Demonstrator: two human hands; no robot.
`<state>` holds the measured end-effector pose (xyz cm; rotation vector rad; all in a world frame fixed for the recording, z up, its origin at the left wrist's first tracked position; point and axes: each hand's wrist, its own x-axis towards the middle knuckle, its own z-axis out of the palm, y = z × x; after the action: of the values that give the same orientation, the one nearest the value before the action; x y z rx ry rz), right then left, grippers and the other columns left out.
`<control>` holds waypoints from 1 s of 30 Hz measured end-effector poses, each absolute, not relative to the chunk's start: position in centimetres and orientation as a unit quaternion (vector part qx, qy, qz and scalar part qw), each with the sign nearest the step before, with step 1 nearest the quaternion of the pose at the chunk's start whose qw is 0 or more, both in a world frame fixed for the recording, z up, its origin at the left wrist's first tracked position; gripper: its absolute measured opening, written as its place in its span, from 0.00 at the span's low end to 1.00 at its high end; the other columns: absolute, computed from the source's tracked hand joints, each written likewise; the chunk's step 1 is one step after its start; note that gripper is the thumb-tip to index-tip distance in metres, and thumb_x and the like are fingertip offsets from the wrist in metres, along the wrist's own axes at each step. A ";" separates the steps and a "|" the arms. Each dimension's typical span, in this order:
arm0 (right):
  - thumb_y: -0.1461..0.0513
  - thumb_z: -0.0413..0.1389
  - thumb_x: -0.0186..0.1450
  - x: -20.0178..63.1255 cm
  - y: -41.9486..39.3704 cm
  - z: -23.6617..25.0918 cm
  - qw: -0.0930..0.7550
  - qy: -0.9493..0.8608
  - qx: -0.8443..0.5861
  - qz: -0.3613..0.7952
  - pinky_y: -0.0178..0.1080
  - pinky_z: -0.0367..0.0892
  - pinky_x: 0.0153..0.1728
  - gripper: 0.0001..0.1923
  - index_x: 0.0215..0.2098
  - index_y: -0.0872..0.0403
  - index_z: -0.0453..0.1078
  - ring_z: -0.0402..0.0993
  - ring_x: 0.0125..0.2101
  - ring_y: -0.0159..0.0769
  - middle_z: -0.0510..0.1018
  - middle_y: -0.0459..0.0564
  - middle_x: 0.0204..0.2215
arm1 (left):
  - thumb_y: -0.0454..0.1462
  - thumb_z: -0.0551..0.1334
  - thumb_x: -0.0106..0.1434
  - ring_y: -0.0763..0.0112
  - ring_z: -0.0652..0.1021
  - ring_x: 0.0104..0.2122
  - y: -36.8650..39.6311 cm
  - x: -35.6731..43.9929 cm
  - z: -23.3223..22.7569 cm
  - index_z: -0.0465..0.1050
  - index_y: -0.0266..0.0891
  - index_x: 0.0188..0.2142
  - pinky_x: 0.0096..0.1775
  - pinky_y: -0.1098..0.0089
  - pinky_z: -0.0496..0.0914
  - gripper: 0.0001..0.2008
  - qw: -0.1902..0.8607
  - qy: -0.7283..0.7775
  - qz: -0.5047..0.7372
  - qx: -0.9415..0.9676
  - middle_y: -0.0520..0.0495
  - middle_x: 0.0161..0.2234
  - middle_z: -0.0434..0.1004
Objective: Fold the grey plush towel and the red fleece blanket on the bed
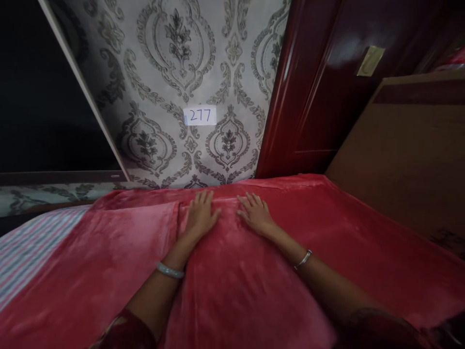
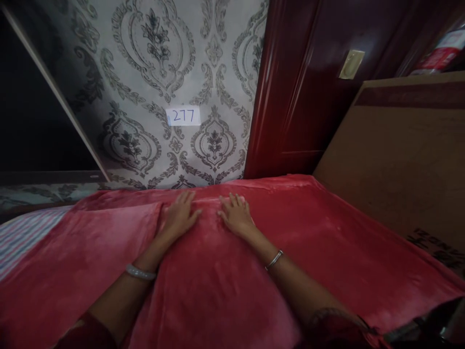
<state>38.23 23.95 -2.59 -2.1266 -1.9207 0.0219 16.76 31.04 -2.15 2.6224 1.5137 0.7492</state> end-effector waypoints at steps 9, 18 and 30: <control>0.45 0.42 0.73 38.0 23.0 -5.9 0.115 -0.684 -0.720 -0.016 0.60 0.42 0.65 0.33 0.71 0.48 0.52 0.41 0.70 0.53 0.49 0.57 0.71 | 0.55 0.50 0.68 0.44 0.52 0.69 30.4 17.8 -4.6 0.57 0.44 0.68 0.66 0.41 0.40 0.34 0.047 0.467 0.105 0.877 0.37 0.69 0.53; 0.47 0.43 0.73 37.8 21.6 -3.0 0.081 -0.680 -0.727 0.056 0.59 0.45 0.65 0.32 0.72 0.49 0.50 0.40 0.70 0.53 0.47 0.57 0.72 | 0.49 0.56 0.68 0.45 0.53 0.69 30.2 17.6 -1.6 0.57 0.41 0.68 0.66 0.44 0.43 0.32 0.106 0.449 0.062 0.885 0.35 0.70 0.52; 0.44 0.47 0.70 35.2 4.6 -6.7 0.114 -0.733 -0.670 -0.013 0.63 0.40 0.65 0.34 0.71 0.41 0.50 0.36 0.71 0.54 0.45 0.50 0.72 | 0.59 0.57 0.63 0.45 0.39 0.71 16.6 10.6 -3.7 0.49 0.50 0.70 0.66 0.41 0.37 0.41 0.108 0.260 0.045 0.959 0.40 0.73 0.35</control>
<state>35.17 4.64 -6.73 -1.9639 -2.1501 -0.0373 10.61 16.55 -3.69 2.8203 0.7642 0.1335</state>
